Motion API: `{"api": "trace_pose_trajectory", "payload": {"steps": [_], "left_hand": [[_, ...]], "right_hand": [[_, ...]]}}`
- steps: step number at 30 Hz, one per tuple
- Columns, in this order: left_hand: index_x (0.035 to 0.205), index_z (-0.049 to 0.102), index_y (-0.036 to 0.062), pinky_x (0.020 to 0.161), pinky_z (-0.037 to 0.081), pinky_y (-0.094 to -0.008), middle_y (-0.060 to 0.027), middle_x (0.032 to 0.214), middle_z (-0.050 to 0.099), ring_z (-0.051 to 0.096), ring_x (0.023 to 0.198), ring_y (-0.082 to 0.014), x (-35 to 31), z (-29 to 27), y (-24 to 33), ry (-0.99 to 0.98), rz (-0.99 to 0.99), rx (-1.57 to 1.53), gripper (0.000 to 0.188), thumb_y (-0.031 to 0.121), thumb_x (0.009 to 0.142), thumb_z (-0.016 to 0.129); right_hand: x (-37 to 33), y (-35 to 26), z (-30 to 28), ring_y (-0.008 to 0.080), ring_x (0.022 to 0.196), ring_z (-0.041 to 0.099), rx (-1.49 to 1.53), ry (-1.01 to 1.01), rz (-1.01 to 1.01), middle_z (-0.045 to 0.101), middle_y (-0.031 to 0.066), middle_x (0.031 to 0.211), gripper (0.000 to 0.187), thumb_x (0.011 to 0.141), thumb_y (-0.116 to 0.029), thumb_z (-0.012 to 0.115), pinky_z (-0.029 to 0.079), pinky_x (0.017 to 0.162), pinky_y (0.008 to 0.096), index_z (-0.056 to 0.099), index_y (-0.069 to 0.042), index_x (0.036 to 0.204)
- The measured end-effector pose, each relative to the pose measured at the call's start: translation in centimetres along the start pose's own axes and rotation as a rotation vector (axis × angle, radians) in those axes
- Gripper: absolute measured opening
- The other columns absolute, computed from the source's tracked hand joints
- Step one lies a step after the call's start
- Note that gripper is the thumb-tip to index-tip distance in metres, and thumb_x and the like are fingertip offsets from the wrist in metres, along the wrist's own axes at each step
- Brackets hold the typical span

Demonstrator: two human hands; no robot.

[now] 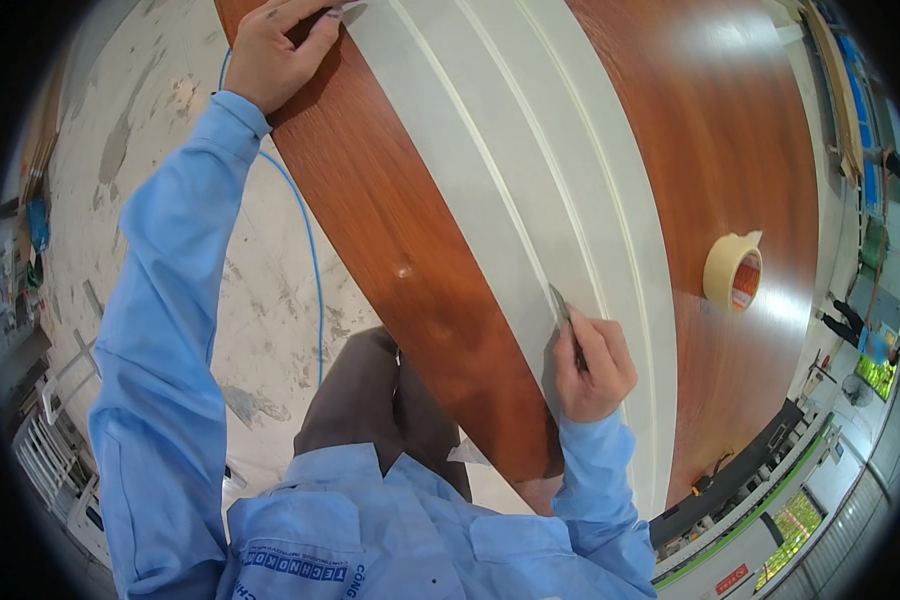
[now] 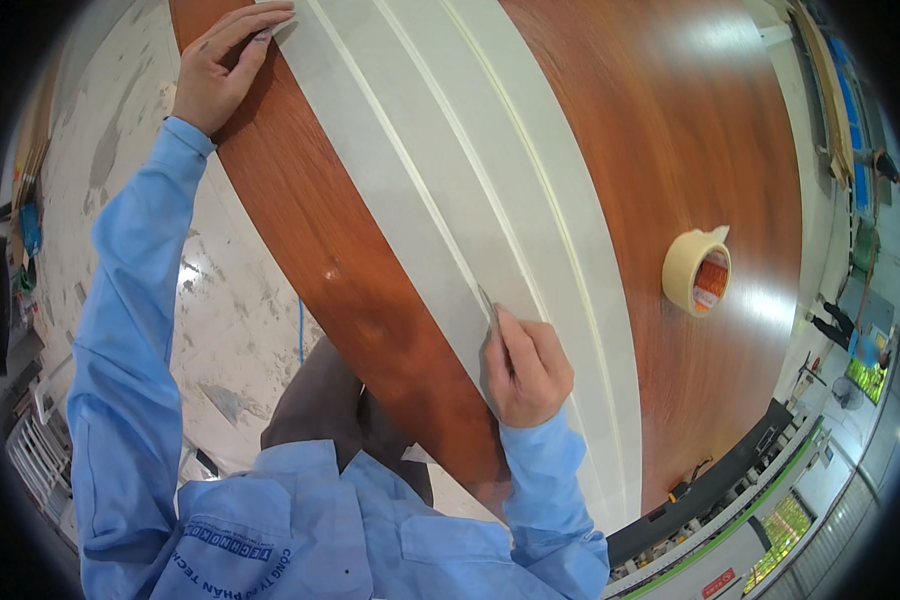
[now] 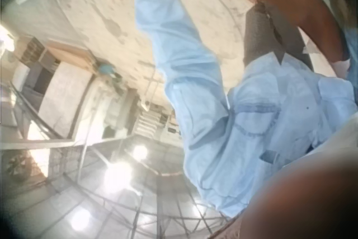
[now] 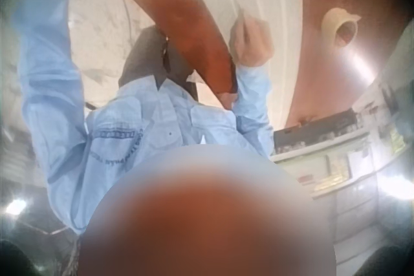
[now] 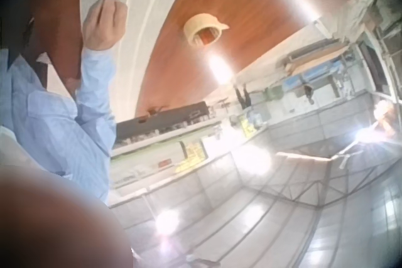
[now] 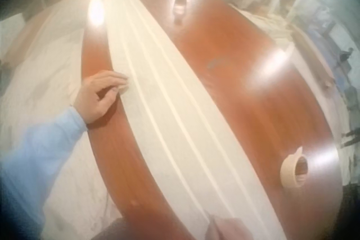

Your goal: The person uses a utility knife to trim a white tape strip along a curved edge on a wooden tabletop. They hold the tape with one hand and carefully cut along the edge, then peel away the excess tape.

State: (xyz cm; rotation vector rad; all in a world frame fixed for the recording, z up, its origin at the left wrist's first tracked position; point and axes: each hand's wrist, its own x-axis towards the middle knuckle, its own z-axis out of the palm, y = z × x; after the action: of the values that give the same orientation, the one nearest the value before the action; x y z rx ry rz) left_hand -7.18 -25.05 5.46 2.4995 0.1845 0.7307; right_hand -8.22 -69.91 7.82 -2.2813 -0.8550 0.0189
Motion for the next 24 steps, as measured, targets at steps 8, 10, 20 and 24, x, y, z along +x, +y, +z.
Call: {"api": "trace_pose_trajectory", "payload": {"steps": [8, 10, 20, 24], "left_hand": [[0.148, 0.059, 0.0103, 0.127, 0.029, -0.0478, -0.0161, 0.160, 0.051, 0.039, 0.153, -0.0348, -6.1, 1.5, 4.5, 0.292, -0.161, 0.316, 0.050, 0.019, 0.099, 0.065], [0.156, 0.043, 0.0014, 0.128, 0.025, -0.0480, -0.0267, 0.165, 0.035, 0.029, 0.156, -0.0431, -10.5, 2.9, 8.7, 0.354, -0.291, 0.258, 0.068, 0.018, 0.094, 0.064], [0.161, 0.029, -0.0034, 0.127, 0.029, -0.0479, -0.0300, 0.171, 0.017, 0.024, 0.158, -0.0473, -12.9, 6.7, 15.0, 0.388, -0.781, -0.142, 0.071, 0.022, 0.100, 0.054], [0.161, 0.031, 0.0002, 0.125, 0.033, -0.0484, -0.0282, 0.172, 0.018, 0.027, 0.157, -0.0455, -12.9, 6.7, 15.0, 0.378, -0.804, -0.100, 0.070, 0.025, 0.100, 0.054]], "right_hand": [[-0.2, 0.8, 0.5, 0.0188, 0.064, 0.062, 0.078, 0.071, -0.065, 0.066, 0.0101, 0.085, 0.028, 0.084, 0.010, 0.077, 0.049, 0.057, 0.0304, 0.077, 0.002, 0.110], [0.3, 0.7, 0.7, 0.0184, 0.064, 0.061, 0.064, 0.083, -0.098, 0.066, 0.0099, 0.084, 0.027, 0.085, 0.010, 0.077, 0.048, 0.057, 0.0302, 0.076, 0.001, 0.110], [-0.2, 1.2, 0.5, 0.0189, 0.063, 0.061, 0.055, 0.067, -0.092, 0.065, 0.0101, 0.084, 0.024, 0.086, 0.008, 0.076, 0.048, 0.056, 0.0305, 0.076, 0.000, 0.109], [-0.3, 1.2, 0.8, 0.0171, 0.066, 0.060, 0.071, 0.082, -0.094, 0.067, 0.0098, 0.084, 0.021, 0.088, 0.005, 0.074, 0.047, 0.059, 0.0295, 0.077, 0.001, 0.109]]}}
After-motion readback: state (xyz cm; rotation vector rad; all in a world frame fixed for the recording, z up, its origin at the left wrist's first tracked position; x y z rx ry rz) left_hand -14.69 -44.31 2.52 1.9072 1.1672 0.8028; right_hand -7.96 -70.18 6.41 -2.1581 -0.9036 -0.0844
